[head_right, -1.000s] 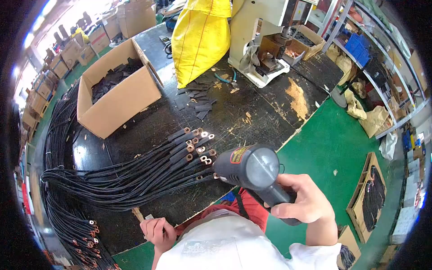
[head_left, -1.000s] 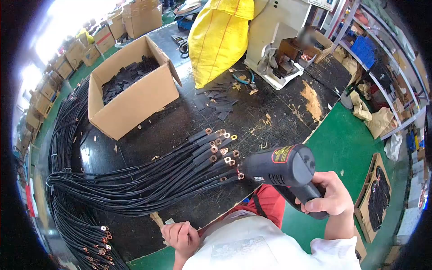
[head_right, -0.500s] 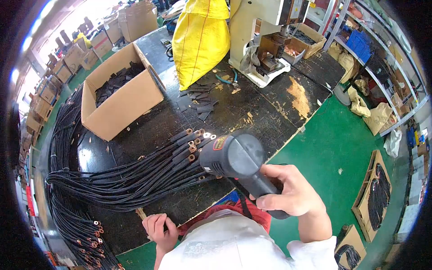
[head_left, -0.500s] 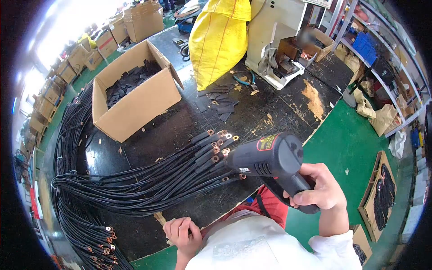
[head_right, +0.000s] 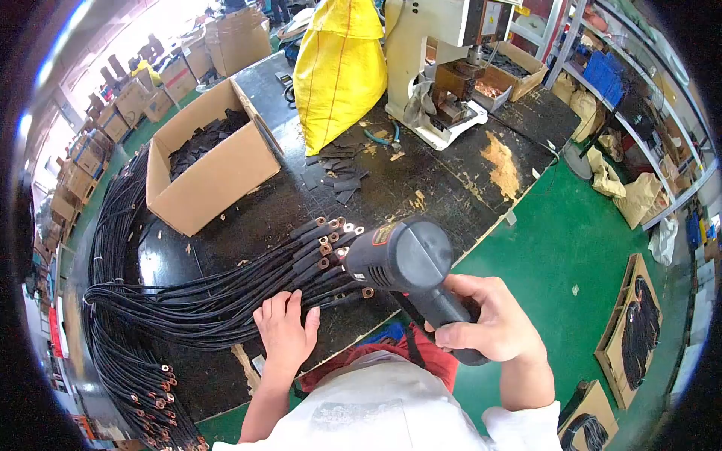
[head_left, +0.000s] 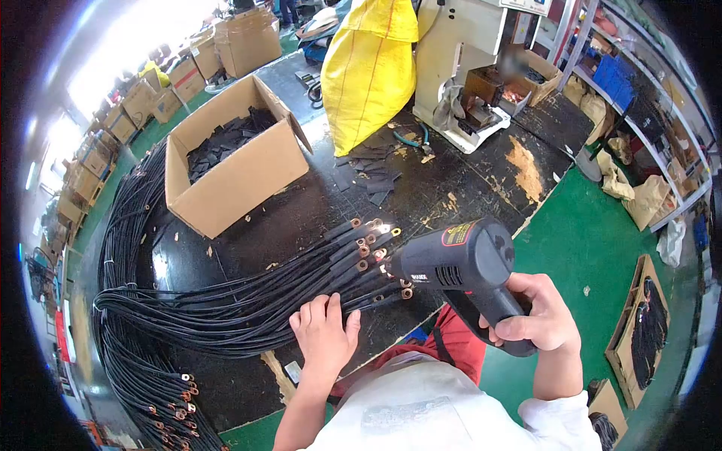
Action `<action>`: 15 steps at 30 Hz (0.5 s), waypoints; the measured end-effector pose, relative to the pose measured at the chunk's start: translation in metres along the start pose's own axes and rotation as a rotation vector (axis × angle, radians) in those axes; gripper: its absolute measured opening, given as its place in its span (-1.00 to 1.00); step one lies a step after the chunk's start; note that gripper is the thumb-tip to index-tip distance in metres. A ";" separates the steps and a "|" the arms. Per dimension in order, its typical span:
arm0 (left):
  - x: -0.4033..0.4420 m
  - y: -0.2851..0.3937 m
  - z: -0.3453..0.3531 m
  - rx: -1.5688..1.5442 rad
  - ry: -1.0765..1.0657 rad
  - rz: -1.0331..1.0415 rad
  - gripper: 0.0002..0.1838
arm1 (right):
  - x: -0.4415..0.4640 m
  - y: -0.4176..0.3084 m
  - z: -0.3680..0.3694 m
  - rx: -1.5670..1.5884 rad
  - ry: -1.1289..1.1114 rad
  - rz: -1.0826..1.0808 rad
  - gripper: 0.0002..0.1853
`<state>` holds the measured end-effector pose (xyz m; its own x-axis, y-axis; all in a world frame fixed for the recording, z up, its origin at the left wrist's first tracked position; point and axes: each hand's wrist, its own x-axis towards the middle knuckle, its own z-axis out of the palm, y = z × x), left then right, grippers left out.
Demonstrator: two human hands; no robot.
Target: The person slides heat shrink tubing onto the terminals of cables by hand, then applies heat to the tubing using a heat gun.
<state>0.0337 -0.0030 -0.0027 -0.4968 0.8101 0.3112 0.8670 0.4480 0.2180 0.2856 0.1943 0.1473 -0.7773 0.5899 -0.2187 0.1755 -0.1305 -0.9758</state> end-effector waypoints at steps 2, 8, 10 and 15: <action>-0.003 0.001 -0.001 -0.004 -0.070 -0.016 -0.51 | -0.002 0.004 -0.004 -0.005 -0.011 -0.007 -0.40; -0.006 0.004 0.003 -0.032 -0.042 0.015 -0.53 | -0.002 0.005 -0.007 0.000 -0.018 -0.015 -0.39; -0.005 0.005 0.003 -0.034 -0.029 0.034 -0.56 | -0.002 0.006 -0.007 0.017 -0.010 -0.020 -0.39; -0.003 0.005 0.001 -0.074 -0.046 0.063 -0.65 | -0.002 0.006 -0.008 0.015 -0.025 -0.015 -0.41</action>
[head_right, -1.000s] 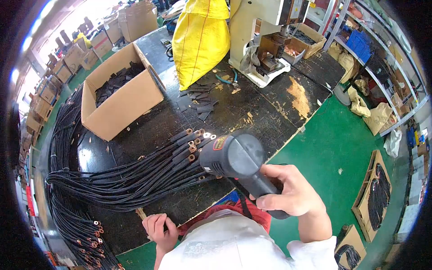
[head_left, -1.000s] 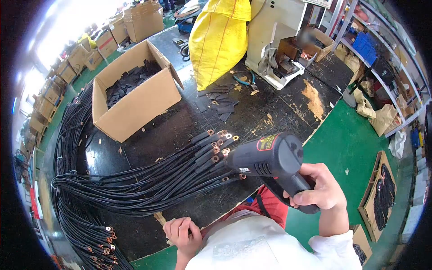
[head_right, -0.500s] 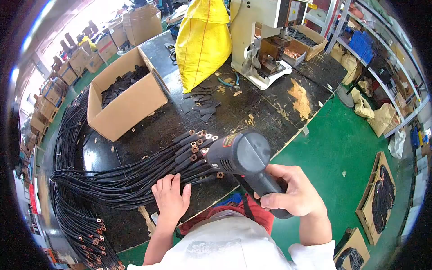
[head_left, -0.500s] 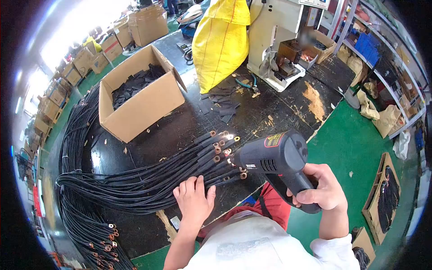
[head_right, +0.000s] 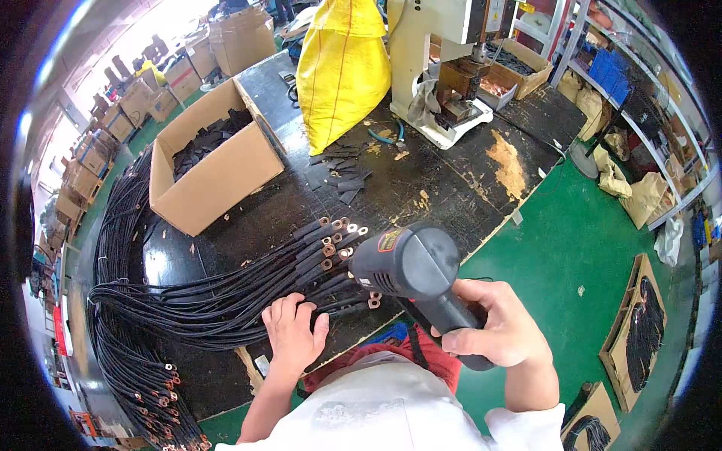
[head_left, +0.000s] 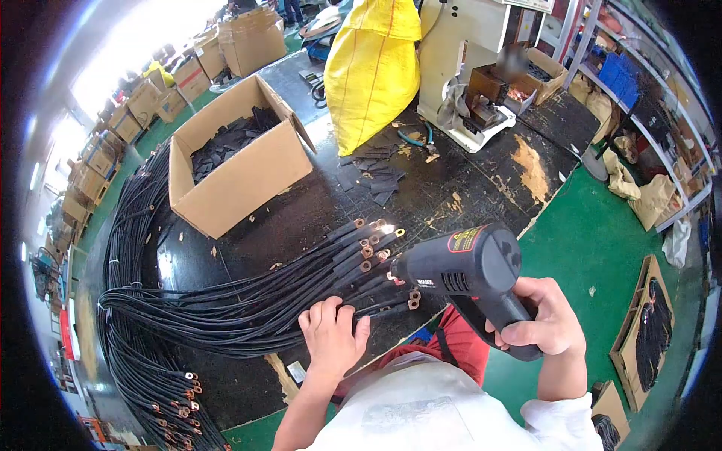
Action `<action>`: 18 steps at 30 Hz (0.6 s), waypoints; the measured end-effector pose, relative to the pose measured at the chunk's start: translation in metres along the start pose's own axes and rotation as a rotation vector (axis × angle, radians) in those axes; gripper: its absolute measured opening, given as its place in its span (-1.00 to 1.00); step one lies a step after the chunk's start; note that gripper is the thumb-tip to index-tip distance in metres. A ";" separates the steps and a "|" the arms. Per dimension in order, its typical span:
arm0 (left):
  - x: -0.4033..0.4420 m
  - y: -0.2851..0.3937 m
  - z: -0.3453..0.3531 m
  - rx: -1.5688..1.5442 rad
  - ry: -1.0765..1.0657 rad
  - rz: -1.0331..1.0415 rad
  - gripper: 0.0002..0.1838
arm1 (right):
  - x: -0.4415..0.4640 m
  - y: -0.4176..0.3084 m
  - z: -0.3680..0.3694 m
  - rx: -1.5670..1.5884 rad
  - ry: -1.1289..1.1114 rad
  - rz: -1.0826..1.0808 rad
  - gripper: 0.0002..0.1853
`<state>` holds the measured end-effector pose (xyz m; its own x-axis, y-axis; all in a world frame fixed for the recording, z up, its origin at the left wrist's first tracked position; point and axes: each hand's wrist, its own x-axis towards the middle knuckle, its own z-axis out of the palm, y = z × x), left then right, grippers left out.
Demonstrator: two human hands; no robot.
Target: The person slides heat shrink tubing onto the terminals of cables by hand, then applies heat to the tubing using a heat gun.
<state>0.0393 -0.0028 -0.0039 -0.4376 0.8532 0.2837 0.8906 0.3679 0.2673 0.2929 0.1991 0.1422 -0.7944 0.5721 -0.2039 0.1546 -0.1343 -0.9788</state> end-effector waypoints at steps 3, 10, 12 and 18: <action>-0.005 -0.003 0.002 -0.021 0.081 0.054 -0.70 | -0.001 -0.003 -0.001 0.002 -0.034 0.009 -0.42; -0.035 -0.018 -0.009 -0.092 0.414 0.058 -0.77 | -0.002 -0.007 -0.008 -0.016 -0.112 0.112 -0.39; -0.060 -0.023 -0.011 -0.101 0.453 0.066 -0.78 | 0.000 -0.009 -0.007 -0.023 -0.104 0.108 -0.40; -0.119 -0.024 -0.022 -0.059 0.385 -0.034 -0.79 | 0.017 -0.008 0.008 0.005 -0.163 0.141 -0.44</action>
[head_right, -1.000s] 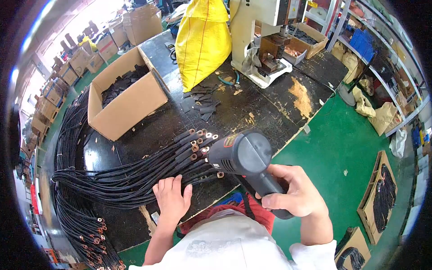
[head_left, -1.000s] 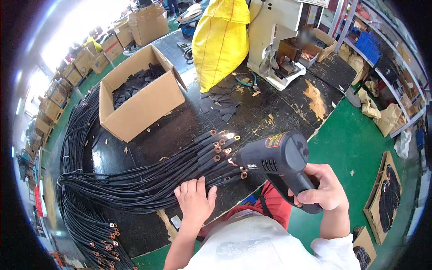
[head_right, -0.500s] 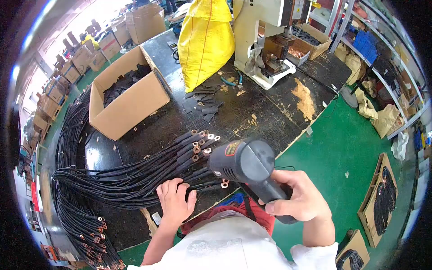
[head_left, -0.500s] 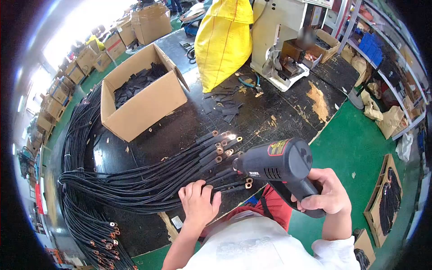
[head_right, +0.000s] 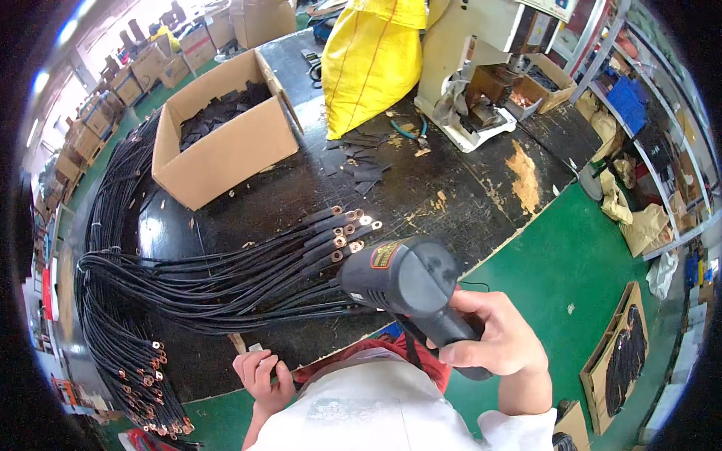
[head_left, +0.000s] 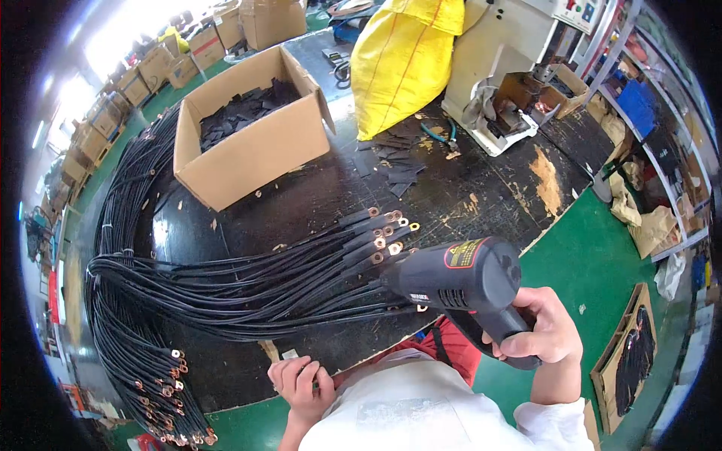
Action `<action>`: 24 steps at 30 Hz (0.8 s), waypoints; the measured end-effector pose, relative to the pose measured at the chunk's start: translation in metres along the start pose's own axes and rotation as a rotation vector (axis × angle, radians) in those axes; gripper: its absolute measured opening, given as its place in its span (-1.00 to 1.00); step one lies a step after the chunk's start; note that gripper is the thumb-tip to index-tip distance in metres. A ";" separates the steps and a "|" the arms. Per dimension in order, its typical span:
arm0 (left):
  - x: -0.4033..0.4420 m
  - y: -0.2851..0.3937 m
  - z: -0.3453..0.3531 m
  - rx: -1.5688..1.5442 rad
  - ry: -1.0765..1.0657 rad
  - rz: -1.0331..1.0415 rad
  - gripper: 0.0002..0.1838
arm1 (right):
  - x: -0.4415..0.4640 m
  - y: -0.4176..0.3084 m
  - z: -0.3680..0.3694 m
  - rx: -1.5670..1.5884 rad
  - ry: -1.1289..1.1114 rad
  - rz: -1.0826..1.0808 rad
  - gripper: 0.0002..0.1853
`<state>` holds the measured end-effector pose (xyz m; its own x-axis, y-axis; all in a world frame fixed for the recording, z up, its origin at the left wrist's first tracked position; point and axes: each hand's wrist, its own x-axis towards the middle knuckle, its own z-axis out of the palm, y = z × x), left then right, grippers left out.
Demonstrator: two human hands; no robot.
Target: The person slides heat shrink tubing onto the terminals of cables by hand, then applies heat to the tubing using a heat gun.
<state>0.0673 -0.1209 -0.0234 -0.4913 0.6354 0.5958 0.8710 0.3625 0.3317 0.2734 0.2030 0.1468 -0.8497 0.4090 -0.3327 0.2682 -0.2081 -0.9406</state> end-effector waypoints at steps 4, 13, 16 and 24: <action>0.000 -0.005 0.014 0.055 0.050 0.033 -0.71 | 0.014 0.001 0.008 -0.048 -0.065 0.024 -0.47; 0.000 -0.004 0.016 0.030 0.085 0.030 -0.74 | 0.013 -0.004 0.007 -0.039 0.006 0.000 -0.48; 0.000 -0.003 0.016 0.014 0.088 0.023 -0.74 | 0.013 -0.004 0.008 -0.026 -0.024 0.003 -0.46; -0.005 -0.006 0.018 0.018 0.086 0.018 -0.72 | 0.017 0.001 0.010 -0.045 -0.002 -0.053 -0.42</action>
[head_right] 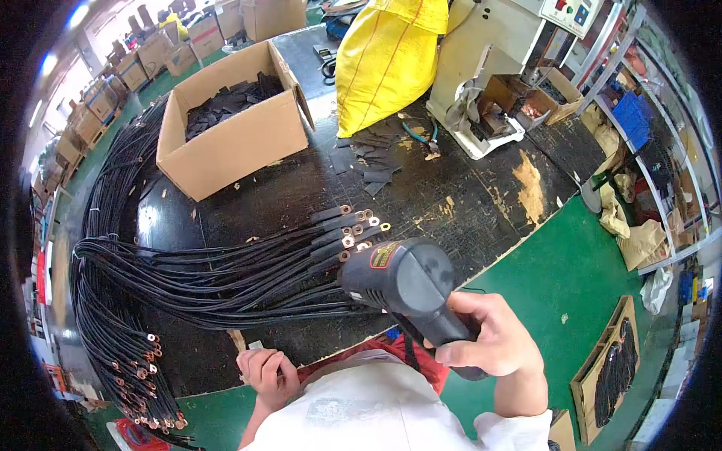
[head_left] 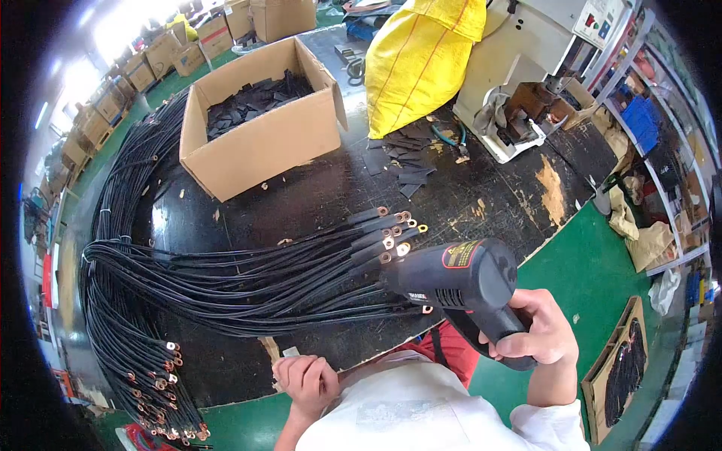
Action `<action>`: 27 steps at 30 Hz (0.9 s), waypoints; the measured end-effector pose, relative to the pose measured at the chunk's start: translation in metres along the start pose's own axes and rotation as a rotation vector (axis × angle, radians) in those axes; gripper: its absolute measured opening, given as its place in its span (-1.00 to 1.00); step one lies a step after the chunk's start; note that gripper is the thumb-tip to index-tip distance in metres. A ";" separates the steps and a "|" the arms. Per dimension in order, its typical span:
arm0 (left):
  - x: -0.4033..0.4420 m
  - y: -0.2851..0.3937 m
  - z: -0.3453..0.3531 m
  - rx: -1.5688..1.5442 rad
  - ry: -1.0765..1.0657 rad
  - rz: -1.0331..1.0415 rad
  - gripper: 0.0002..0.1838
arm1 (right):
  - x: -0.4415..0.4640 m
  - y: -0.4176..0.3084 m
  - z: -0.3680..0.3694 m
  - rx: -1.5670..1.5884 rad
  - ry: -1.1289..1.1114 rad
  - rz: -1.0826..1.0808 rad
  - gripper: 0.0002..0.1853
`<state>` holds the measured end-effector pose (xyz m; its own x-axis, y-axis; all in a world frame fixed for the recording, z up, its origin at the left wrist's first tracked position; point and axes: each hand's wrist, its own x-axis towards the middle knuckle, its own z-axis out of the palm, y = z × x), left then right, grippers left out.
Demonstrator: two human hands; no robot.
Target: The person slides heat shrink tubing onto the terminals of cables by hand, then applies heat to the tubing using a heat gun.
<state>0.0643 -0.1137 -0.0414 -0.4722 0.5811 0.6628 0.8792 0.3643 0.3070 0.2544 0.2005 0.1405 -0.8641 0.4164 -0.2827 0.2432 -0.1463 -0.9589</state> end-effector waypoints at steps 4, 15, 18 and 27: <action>0.001 0.001 0.000 -0.004 0.001 0.001 -0.72 | -0.006 -0.007 -0.002 -0.008 -0.025 0.072 -0.43; 0.003 0.002 0.000 0.000 0.011 0.005 -0.75 | -0.015 -0.004 -0.009 -0.027 -0.029 0.104 -0.43; 0.002 0.001 -0.001 -0.010 0.003 0.003 -0.76 | -0.022 -0.006 -0.011 -0.036 0.020 0.106 -0.42; 0.011 0.006 -0.007 -0.025 -0.039 0.032 -0.73 | -0.035 -0.005 -0.016 -0.034 0.140 0.082 -0.46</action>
<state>0.0647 -0.1095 -0.0275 -0.4459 0.6203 0.6453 0.8948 0.3275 0.3035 0.2906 0.2006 0.1548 -0.7718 0.5253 -0.3583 0.3268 -0.1557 -0.9322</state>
